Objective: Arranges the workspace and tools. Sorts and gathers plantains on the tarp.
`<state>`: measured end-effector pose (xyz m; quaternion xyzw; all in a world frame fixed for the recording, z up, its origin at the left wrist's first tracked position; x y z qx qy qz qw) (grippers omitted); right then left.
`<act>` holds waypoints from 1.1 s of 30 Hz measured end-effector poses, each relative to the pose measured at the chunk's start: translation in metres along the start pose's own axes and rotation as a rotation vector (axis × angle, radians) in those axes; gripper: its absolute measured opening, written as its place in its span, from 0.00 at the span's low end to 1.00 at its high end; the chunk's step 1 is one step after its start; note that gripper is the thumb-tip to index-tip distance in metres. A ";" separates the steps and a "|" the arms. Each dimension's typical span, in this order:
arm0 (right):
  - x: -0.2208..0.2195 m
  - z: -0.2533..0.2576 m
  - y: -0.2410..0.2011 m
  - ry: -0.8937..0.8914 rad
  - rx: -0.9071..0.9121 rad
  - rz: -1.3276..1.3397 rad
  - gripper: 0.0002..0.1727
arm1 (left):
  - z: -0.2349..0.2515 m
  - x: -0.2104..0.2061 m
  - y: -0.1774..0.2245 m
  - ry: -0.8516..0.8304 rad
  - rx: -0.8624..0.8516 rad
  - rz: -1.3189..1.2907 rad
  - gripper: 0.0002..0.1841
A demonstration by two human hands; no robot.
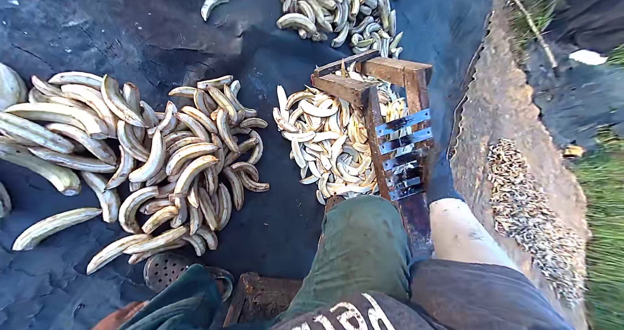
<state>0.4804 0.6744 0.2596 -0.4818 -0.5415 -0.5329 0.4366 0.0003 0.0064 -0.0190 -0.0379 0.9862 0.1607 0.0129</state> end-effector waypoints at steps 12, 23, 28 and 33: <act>0.004 -0.040 0.021 -0.065 0.239 0.243 0.31 | -0.172 -0.048 0.467 0.388 -0.698 0.660 0.21; 0.005 -0.050 0.025 -0.209 0.053 0.287 0.39 | -0.012 -0.324 0.572 -0.395 -0.532 -0.314 0.38; 0.019 -0.064 0.022 -0.135 0.109 0.332 0.35 | -0.039 -0.314 0.562 -0.451 -0.551 -0.498 0.34; 0.039 -0.088 0.017 -0.185 0.128 0.433 0.39 | -0.086 -0.275 0.531 -0.464 -0.685 -0.363 0.34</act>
Point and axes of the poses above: each hand's wrist, its own z-axis towards the middle knuckle, its own x-axis out of the back of the hand, y = z × x, the point moved 2 cm from there along z, towards the middle knuckle, and after that the axes turned 7 degrees about -z, right-handed, at the moved point
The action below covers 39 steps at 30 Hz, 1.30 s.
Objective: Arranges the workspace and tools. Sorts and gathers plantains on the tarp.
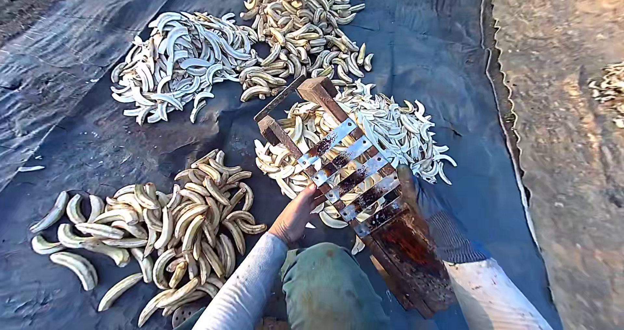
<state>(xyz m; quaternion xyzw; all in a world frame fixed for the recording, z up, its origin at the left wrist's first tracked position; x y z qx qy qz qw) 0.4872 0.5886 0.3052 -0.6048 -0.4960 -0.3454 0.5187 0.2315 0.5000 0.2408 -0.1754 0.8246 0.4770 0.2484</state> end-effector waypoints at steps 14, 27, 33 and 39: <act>-0.104 0.030 -0.014 -0.100 0.018 0.139 0.42 | -0.033 0.075 -0.005 0.209 0.019 0.145 0.32; -0.119 0.031 -0.317 -0.357 1.104 -0.064 0.37 | -0.224 0.449 0.114 1.086 0.149 0.972 0.25; -0.282 0.056 -0.486 -0.553 1.337 -0.292 0.36 | -0.325 0.564 0.097 1.494 0.217 0.765 0.31; -0.397 0.062 -0.618 -0.728 1.202 -0.207 0.39 | -0.302 0.642 0.107 1.437 0.170 0.922 0.33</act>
Point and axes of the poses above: each hand's wrist, its own z-axis towards the middle knuckle, its own x-axis out of the back of the hand, y = z × x, the point moved 2 cm from there along z, towards the middle knuckle, and after that the axes turned 7 degrees about -z, right-handed, at the moved point
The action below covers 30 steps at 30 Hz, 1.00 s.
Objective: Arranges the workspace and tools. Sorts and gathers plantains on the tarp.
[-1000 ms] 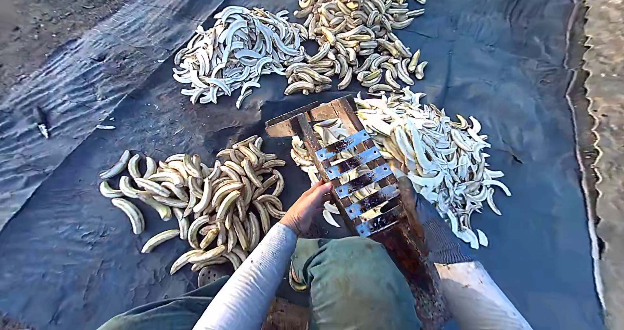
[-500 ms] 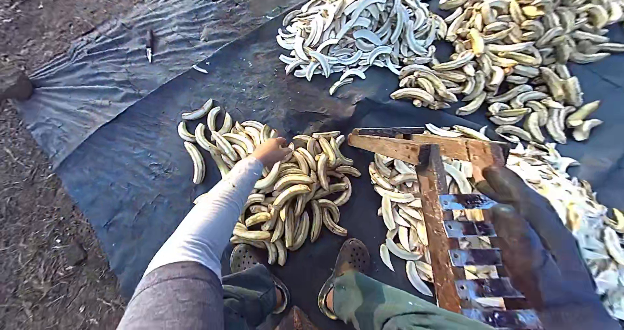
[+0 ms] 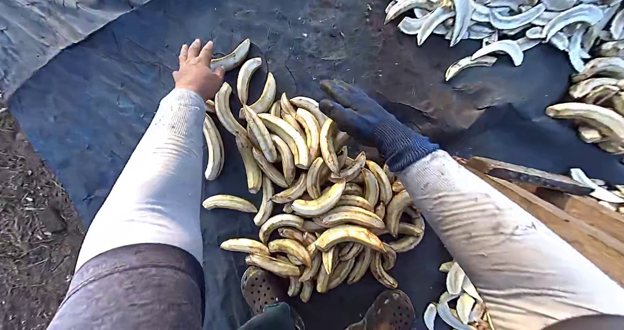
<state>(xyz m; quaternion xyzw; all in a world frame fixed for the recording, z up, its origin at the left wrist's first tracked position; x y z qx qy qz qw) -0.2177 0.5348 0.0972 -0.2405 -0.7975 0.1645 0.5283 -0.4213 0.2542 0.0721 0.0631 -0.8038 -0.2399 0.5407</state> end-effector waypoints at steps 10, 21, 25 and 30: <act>-0.053 0.069 -0.003 -0.024 -0.143 -0.200 0.37 | 0.031 -0.039 0.005 -0.048 -0.054 0.064 0.37; -0.076 0.003 -0.014 -0.309 -0.064 0.265 0.30 | -0.032 -0.065 0.054 -0.338 -0.215 0.086 0.36; -0.100 -0.050 -0.037 -0.386 0.005 0.145 0.31 | -0.088 -0.073 0.068 -0.501 -0.315 0.225 0.34; -0.083 -0.139 -0.068 -0.529 0.241 0.048 0.31 | -0.182 -0.088 0.089 -0.657 -0.458 0.211 0.30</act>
Point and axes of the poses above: each hand's wrist, its own z-axis towards the middle knuckle, its own x-axis out of the back of the hand, y = z × x, the point moved 2 cm from there along z, towards the middle knuckle, and after that the axes turned 7 degrees about -z, right-handed, at the moved point
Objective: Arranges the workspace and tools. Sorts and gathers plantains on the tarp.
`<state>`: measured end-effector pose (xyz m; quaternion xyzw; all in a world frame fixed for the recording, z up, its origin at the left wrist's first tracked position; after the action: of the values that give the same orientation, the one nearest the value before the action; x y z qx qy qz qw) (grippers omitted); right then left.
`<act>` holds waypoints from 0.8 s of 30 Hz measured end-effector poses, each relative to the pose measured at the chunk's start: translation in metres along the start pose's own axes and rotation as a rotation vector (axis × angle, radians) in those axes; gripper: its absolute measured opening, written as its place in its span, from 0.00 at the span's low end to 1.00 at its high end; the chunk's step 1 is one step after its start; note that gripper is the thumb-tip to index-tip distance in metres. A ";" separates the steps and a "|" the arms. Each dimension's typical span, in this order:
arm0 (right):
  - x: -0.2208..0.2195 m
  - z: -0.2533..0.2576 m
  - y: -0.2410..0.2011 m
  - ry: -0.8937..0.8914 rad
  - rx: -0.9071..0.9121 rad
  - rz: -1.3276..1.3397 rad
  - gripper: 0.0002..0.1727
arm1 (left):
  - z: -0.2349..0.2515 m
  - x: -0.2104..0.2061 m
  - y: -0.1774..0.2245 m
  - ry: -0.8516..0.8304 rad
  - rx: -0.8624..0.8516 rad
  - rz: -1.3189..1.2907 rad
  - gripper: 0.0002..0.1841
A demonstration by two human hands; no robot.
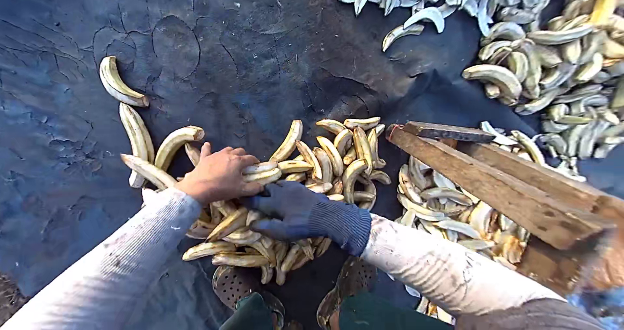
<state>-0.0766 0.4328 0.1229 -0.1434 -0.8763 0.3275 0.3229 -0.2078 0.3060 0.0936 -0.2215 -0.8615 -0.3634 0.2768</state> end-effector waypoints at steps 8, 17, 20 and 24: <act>0.057 -0.112 0.121 0.712 -0.543 0.123 0.33 | -0.081 0.019 0.023 0.231 -0.006 -0.365 0.31; 0.028 -0.061 0.198 0.778 -1.207 0.357 0.43 | -0.115 0.009 0.019 0.325 0.073 -0.796 0.33; 0.017 -0.072 0.195 0.758 -1.077 0.411 0.42 | -0.106 0.005 0.016 0.312 0.105 -0.847 0.33; -0.015 -0.075 0.187 0.737 -0.808 0.574 0.41 | -0.103 0.020 0.041 0.316 0.054 -0.874 0.27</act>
<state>-0.0089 0.6012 0.0342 -0.5882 -0.6883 -0.0277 0.4236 -0.1660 0.2584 0.1869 0.2278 -0.8306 -0.4526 0.2311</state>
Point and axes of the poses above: each hand's wrist, its own z-axis towards the middle knuckle, its own x-axis out of the back of the hand, y = z × x, the point moved 2 cm from there along z, towards the middle knuckle, and after that the axes turned 7 degrees about -z, right-handed, at the moved point
